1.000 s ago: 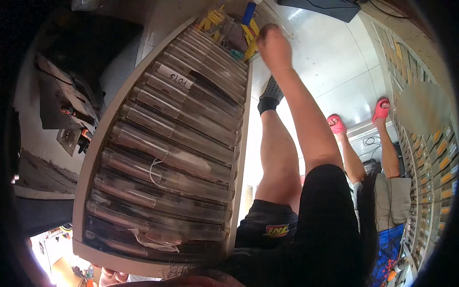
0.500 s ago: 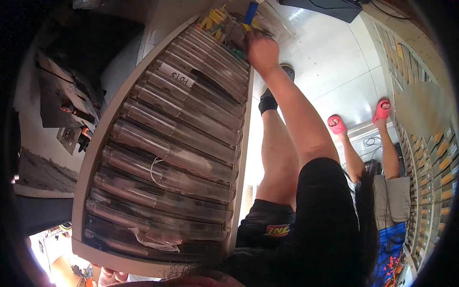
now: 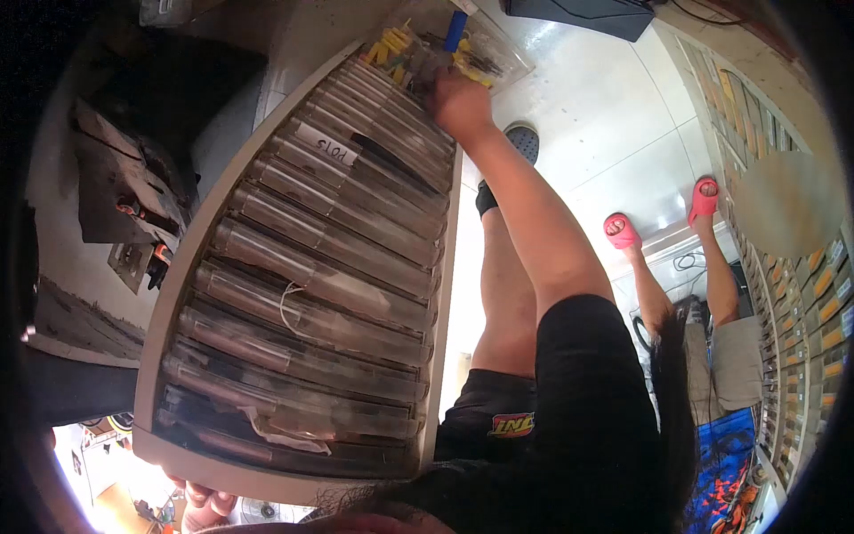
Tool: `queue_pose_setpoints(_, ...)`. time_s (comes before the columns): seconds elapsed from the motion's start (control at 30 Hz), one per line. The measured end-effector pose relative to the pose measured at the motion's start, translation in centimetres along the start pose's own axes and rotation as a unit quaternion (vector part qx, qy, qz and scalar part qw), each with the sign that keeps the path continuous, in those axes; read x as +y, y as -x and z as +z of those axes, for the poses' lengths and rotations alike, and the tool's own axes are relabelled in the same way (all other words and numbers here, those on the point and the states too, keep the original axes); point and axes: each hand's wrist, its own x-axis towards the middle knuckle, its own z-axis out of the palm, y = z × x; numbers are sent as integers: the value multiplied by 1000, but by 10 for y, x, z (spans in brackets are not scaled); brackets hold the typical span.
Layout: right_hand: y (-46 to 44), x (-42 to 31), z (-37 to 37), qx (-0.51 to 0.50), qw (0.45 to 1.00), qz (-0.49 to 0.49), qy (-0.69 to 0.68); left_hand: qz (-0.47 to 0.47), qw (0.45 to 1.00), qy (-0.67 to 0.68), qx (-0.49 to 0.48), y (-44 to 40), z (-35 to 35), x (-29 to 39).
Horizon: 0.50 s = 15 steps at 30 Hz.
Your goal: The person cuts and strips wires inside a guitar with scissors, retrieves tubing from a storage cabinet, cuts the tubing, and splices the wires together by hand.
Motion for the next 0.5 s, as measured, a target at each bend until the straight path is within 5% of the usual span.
queue_pose_setpoints(0.17,-33,17,-71,237,970,38,-36,0,1000,0,9,-1,4,-3)
queue_pose_setpoints(0.27,-55,39,-59,201,964,137,-111,1,1000,-2,16,-3,4,-3)
queue_pose_setpoints(0.47,-35,15,-35,58,981,39,-179,7,999,1,52,-11,4,-5)
queue_pose_setpoints(0.5,-31,15,-46,35,980,91,-174,5,999,8,53,-13,4,-5)
